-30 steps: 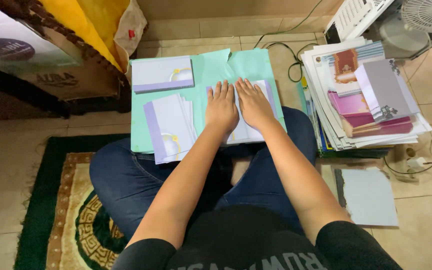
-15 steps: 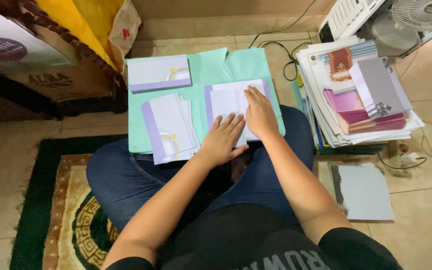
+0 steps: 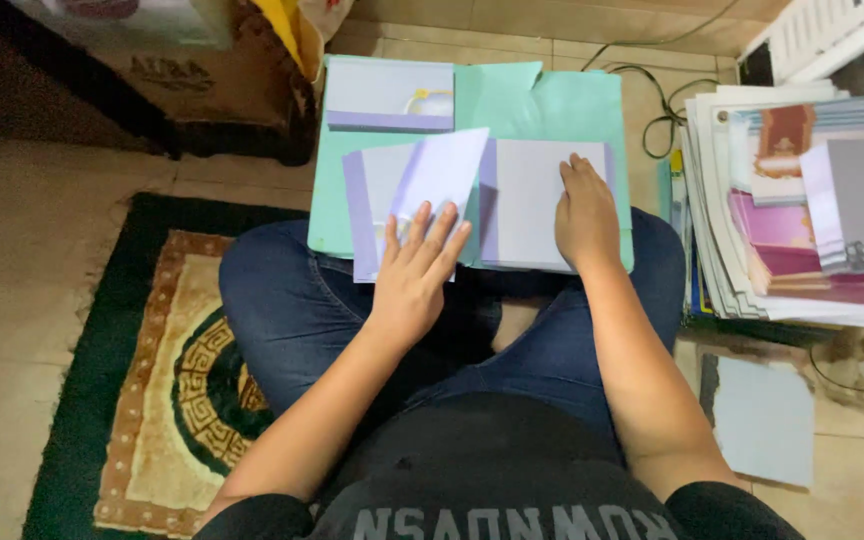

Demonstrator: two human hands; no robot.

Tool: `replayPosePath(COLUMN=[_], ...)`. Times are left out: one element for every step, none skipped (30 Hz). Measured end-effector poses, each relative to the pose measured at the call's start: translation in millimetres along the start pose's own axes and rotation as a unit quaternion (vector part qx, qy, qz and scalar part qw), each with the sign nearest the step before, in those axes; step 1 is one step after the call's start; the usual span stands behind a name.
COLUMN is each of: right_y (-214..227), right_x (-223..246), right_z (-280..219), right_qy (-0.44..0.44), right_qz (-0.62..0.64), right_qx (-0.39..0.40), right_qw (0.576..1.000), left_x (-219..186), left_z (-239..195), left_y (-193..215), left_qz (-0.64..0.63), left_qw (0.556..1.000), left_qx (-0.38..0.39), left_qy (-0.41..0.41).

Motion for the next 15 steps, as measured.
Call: replayPosePath(right_y=[-1.2,-2.4,-2.4,3.0,6.8,11.0,10.2,9.3,8.4,5.7,6.4,7.2,6.6,7.0,6.4], right_x=[2.0,1.1,-1.9,3.8,7.0,9.9,8.7,7.6,5.1,4.4,5.0,5.6,4.3,4.4,6.3], right_z=[1.1,2.1,-2.1,-3.6,-1.5,0.5,1.6,2.8,2.6,2.4,1.4,0.2,0.4,0.7,1.9], right_qy=[0.007,0.002,-0.008,-0.007,-0.021,-0.036,-0.038,-0.038,-0.04,-0.044,-0.027,-0.011,-0.016,-0.012,-0.007], right_qz=[0.003,0.009,0.016,0.018,0.025,0.033,0.033,0.037,0.04,0.038,0.029,0.02,0.014,0.013,0.014], right_qx=[0.002,0.007,0.012,0.014,0.027,0.04,0.037,0.035,0.034,0.032,0.016,-0.001,-0.005,-0.015,-0.026], right_qw=[1.0,1.0,1.0,1.0,0.999,0.998,0.998,0.998,0.998,0.998,0.999,1.0,1.0,1.0,1.0], left_x=[12.7,26.1,37.2,40.3,56.2,69.9,69.2,68.7,67.6,60.1,50.2,40.0,34.7,27.7,21.4], left_z=[-6.6,-13.0,-19.9,-22.7,-24.2,-28.6,-28.5,-28.6,-28.9,-21.5,-12.4,-3.5,6.1,16.3,25.6], left_y=[-0.8,-2.2,-4.4,-2.2,-12.4,-22.8,-24.7,-26.9,-30.8,-28.6,-24.8,-20.9,-28.6,-35.0,-39.8], left_qz=[0.005,0.039,0.07,0.071,0.016,-0.038,-0.038,-0.022,-0.009,-0.011,-0.019,-0.027,-0.032,-0.055,-0.076], left_qw=[1.0,0.999,0.997,0.997,0.99,0.968,0.969,0.97,0.97,0.97,0.975,0.98,0.981,0.983,0.985], left_qx=[-0.002,-0.002,0.001,0.003,0.088,0.171,0.171,0.175,0.18,0.182,0.162,0.142,0.14,0.132,0.123], left_qy=[0.006,0.024,0.039,0.041,0.11,0.177,0.173,0.17,0.166,0.162,0.149,0.135,0.128,0.113,0.099])
Point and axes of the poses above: each hand's wrist, its own z-axis towards the middle knuckle, its own y-axis out of the back of the hand, x = y × z, the point moved 7 cm from there along z, towards the middle knuckle, and after that the axes turned 8 degrees about -z, right-handed, at the moved point
